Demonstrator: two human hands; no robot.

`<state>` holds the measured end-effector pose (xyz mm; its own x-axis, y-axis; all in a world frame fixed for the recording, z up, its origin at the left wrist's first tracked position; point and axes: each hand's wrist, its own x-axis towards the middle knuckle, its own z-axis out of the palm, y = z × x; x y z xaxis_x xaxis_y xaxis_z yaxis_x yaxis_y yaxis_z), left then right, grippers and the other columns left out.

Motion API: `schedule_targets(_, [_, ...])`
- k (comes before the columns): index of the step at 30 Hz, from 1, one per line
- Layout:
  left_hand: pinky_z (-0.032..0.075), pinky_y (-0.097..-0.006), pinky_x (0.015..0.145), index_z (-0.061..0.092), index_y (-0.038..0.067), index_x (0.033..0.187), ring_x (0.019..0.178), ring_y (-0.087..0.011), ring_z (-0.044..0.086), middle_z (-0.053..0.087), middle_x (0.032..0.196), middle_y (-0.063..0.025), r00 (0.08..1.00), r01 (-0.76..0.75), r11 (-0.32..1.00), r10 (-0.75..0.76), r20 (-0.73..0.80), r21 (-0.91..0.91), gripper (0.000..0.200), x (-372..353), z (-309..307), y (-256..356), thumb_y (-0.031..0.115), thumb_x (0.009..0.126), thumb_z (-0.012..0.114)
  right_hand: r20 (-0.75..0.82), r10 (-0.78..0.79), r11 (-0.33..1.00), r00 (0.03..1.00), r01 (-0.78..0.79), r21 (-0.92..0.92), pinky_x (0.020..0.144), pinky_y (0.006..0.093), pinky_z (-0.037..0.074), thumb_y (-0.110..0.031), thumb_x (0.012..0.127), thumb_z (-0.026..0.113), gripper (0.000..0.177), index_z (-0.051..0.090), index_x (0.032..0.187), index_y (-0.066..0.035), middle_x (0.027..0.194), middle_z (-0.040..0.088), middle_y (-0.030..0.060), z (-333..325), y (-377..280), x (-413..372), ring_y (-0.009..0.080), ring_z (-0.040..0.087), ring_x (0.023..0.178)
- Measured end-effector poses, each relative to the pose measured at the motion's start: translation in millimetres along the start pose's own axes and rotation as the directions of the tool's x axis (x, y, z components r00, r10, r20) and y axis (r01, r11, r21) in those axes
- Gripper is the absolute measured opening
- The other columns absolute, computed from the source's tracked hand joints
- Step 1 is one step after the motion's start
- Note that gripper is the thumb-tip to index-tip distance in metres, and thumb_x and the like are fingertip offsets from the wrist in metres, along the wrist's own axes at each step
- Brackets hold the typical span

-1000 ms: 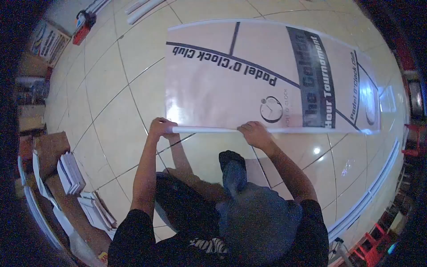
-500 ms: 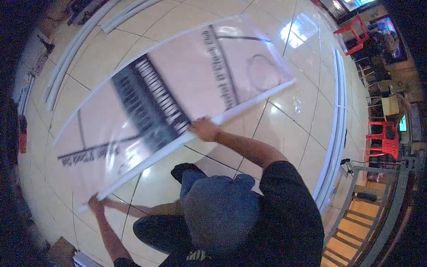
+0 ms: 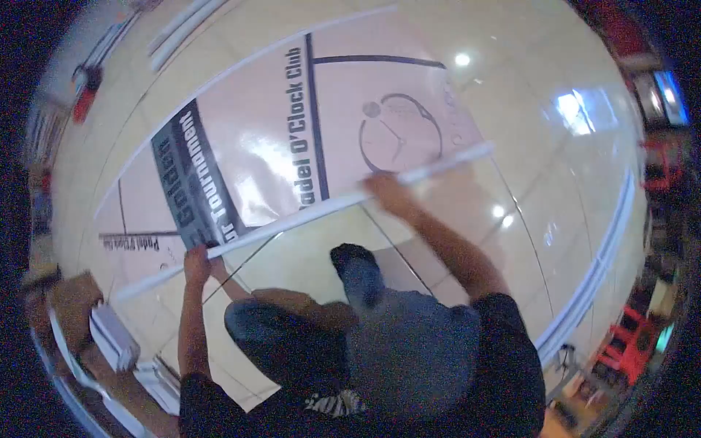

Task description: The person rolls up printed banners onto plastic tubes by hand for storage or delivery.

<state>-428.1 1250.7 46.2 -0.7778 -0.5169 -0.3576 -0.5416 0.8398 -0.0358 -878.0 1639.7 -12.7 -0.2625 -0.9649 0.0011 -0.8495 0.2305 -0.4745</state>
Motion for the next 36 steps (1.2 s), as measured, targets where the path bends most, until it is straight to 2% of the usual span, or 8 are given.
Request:
schedule_targets(2, [0.047, -0.0457, 0.081, 0.062, 0.007, 0.098, 0.09, -0.0359, 0.062, 0.065, 0.094, -0.0184, 0.997, 0.064, 0.986, -0.058, 0.046, -0.154, 0.027, 10, -1, -12, 0.014, 0.072, 0.061, -0.128, -0.123, 0.939, 0.984, 0.074, -0.336, 0.099, 0.0482, 0.038, -0.003, 0.072, 0.051, 0.043, 0.057, 0.115, -0.002, 0.114, 0.058, 0.0192, -42, 79, -43, 0.0379, 0.052, 0.11])
schedule_targets(6, [0.047, -0.0477, 0.082, 0.059, 0.004, 0.105, 0.092, -0.0385, 0.059, 0.064, 0.097, -0.0205, 0.985, -0.109, 0.963, 0.071, -0.158, -0.247, 0.038, 31, 3, -2, 0.02, 0.071, 0.065, 0.586, 0.228, 0.974, 0.778, -0.187, -0.131, 0.089, 0.0464, 0.046, -0.008, 0.074, 0.055, 0.035, 0.065, 0.107, -0.01, 0.108, 0.064, 0.0143, -123, 164, 14, 0.0323, 0.059, 0.102])
schedule_targets(9, [0.043, -0.0489, 0.089, 0.055, 0.005, 0.117, 0.101, -0.0408, 0.055, 0.058, 0.11, -0.0211, 0.868, 0.07, 0.872, -0.293, -0.4, -0.485, 0.049, 36, -10, 17, 0.016, 0.07, 0.065, 0.304, 0.4, 0.871, 0.865, -0.255, -0.42, 0.084, 0.0479, 0.047, -0.016, 0.073, 0.064, 0.039, 0.063, 0.11, -0.005, 0.103, 0.063, 0.0175, -114, 150, 73, 0.0344, 0.059, 0.096])
schedule_targets(11, [0.036, -0.0498, 0.1, 0.048, 0.006, 0.129, 0.117, -0.0381, 0.046, 0.051, 0.124, -0.0202, 0.942, 0.006, 0.914, -0.141, -0.304, -0.406, 0.063, 24, -4, 32, 0.016, 0.069, 0.067, 0.092, -0.284, 0.959, 0.954, 0.283, 0.028, 0.096, 0.0468, 0.04, -0.021, 0.06, 0.075, 0.072, 0.05, 0.126, -0.004, 0.113, 0.056, 0.0187, -79, 140, 69, 0.0366, 0.052, 0.109])
schedule_targets(23, [0.036, -0.0488, 0.098, 0.05, 0.009, 0.119, 0.111, -0.0358, 0.048, 0.051, 0.114, -0.0145, 0.951, 0.159, 0.967, -0.204, -0.232, -0.197, 0.053, -20, 32, 18, 0.006, 0.068, 0.064, 0.283, -0.017, 0.903, 0.959, 0.136, -0.408, 0.082, 0.0473, 0.042, -0.006, 0.072, 0.061, 0.039, 0.055, 0.111, -0.002, 0.105, 0.055, 0.0193, -108, 152, 12, 0.0388, 0.053, 0.096])
schedule_targets(26, [0.042, -0.0456, 0.09, 0.056, 0.007, 0.108, 0.101, -0.0354, 0.052, 0.057, 0.105, -0.0153, 0.993, 0.105, 0.906, -0.114, 0.001, -0.409, 0.057, -17, 34, -15, 0.015, 0.054, 0.075, 0.857, 0.256, 0.966, 0.448, -0.09, -0.242, 0.103, 0.0425, 0.037, -0.006, 0.066, 0.057, 0.06, 0.054, 0.125, -0.01, 0.132, 0.051, 0.0152, -141, 179, 73, 0.0335, 0.045, 0.123])
schedule_targets(30, [0.044, -0.0461, 0.086, 0.058, 0.009, 0.111, 0.094, -0.0347, 0.056, 0.06, 0.103, -0.0164, 0.976, 0.055, 0.958, -0.111, -0.187, -0.281, 0.053, 24, -18, -40, 0.019, 0.061, 0.073, 0.478, -0.12, 0.97, 0.87, 0.205, -0.13, 0.096, 0.0457, 0.04, -0.021, 0.058, 0.08, 0.076, 0.051, 0.126, -0.004, 0.119, 0.053, 0.0215, -117, 142, 155, 0.0365, 0.049, 0.112])
schedule_targets(36, [0.04, -0.0452, 0.093, 0.053, 0.009, 0.116, 0.105, -0.0319, 0.052, 0.054, 0.113, -0.0117, 0.981, 0.067, 0.976, -0.103, -0.166, -0.209, 0.056, 41, -15, 15, 0.016, 0.065, 0.074, 0.247, -0.269, 0.945, 0.931, 0.305, -0.119, 0.087, 0.0441, 0.044, -0.01, 0.06, 0.074, 0.063, 0.053, 0.119, -0.005, 0.108, 0.055, 0.0159, -62, 62, 130, 0.0333, 0.054, 0.103])
